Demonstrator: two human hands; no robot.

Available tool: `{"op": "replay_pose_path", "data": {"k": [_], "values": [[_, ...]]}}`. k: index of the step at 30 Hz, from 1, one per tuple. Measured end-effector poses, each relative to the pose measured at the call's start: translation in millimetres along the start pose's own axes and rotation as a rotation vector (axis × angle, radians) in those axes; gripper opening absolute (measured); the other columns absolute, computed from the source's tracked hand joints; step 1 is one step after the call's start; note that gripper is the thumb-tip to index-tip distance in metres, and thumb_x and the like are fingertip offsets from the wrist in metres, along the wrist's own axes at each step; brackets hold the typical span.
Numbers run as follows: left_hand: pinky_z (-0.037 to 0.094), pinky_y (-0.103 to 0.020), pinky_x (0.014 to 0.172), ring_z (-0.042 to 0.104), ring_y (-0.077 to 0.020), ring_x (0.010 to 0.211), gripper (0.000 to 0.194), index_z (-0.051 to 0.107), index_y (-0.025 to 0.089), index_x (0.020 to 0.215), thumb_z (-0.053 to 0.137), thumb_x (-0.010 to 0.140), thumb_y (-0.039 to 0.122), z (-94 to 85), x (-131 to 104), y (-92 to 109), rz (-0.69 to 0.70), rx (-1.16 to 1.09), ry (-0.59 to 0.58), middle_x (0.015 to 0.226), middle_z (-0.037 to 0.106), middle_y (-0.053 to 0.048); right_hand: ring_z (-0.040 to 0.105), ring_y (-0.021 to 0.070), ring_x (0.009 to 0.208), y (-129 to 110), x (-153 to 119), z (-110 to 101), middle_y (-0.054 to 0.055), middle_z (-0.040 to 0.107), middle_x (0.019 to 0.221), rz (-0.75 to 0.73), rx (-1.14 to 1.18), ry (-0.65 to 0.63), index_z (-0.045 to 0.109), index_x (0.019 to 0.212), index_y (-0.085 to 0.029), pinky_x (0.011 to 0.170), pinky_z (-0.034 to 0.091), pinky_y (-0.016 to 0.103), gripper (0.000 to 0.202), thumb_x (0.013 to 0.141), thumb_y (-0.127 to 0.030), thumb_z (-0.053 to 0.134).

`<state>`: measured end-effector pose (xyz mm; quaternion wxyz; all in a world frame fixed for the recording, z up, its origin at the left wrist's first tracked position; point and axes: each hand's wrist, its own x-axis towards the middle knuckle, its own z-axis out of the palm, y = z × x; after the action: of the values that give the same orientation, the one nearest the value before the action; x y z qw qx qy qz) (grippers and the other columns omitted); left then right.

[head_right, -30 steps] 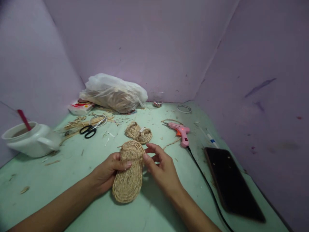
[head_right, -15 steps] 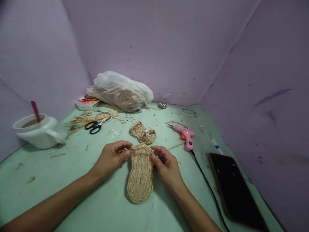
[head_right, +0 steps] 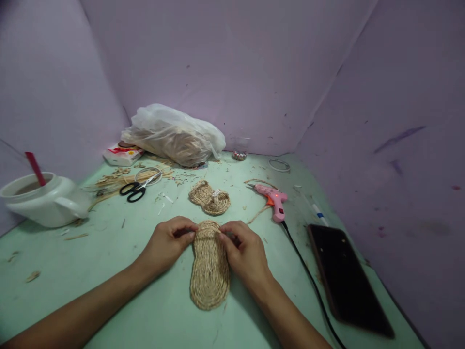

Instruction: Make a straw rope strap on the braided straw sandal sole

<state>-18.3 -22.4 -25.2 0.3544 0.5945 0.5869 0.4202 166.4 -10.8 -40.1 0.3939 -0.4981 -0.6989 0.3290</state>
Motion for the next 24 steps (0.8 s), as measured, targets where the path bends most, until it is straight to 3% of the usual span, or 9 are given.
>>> {"op": "replay_pose_path", "data": {"k": [3,8,14,19,24], "values": [[0.043,-0.029,0.069,0.057,-0.0174,0.075,0.016,0.07,0.02,0.075,0.059,0.067,0.012,1.1,0.1,-2.1,0.094,-0.012,-0.02,0.08,0.064,-0.004,0.058,0.0178,0.075,1.2,0.9,-1.1,0.006,0.065,0.086,-0.063,-0.024,-0.012,0.064,0.081,-0.019,0.062,0.045,0.029,0.011,0.079,-0.023,0.053],[0.042,-0.027,0.066,0.056,-0.0163,0.075,0.016,0.07,0.019,0.077,0.057,0.069,0.013,1.6,0.8,-1.3,0.096,-0.041,-0.059,0.087,0.061,-0.005,0.059,0.0175,0.079,-1.0,-0.8,-0.4,0.008,0.062,0.099,-0.13,-0.08,0.052,0.063,0.088,-0.02,0.061,0.047,0.028,0.014,0.08,-0.02,0.052],[0.04,-0.025,0.061,0.053,-0.0135,0.068,0.015,0.069,0.019,0.078,0.057,0.071,0.013,1.9,0.3,-0.7,0.135,0.01,-0.08,0.082,0.058,-0.004,0.059,0.0152,0.069,-7.0,-1.7,3.8,0.004,0.067,0.087,-0.174,-0.09,0.027,0.061,0.097,-0.021,0.06,0.047,0.027,0.018,0.082,-0.022,0.052],[0.039,-0.025,0.06,0.052,-0.0137,0.065,0.01,0.069,0.018,0.072,0.059,0.073,0.017,4.5,3.7,1.6,0.236,0.008,-0.057,0.072,0.058,-0.003,0.06,0.0153,0.066,-7.5,1.2,6.8,0.003,0.067,0.078,-0.178,-0.068,0.043,0.064,0.089,-0.021,0.06,0.047,0.026,0.013,0.082,-0.022,0.053],[0.039,-0.026,0.059,0.051,-0.0136,0.062,0.017,0.064,0.018,0.061,0.054,0.074,0.012,7.1,7.0,0.0,0.331,0.121,-0.009,0.066,0.057,-0.003,0.059,0.0156,0.063,-6.6,2.2,8.4,0.003,0.066,0.073,-0.142,-0.114,0.061,0.062,0.084,-0.02,0.058,0.045,0.026,0.013,0.083,-0.022,0.049]]}}
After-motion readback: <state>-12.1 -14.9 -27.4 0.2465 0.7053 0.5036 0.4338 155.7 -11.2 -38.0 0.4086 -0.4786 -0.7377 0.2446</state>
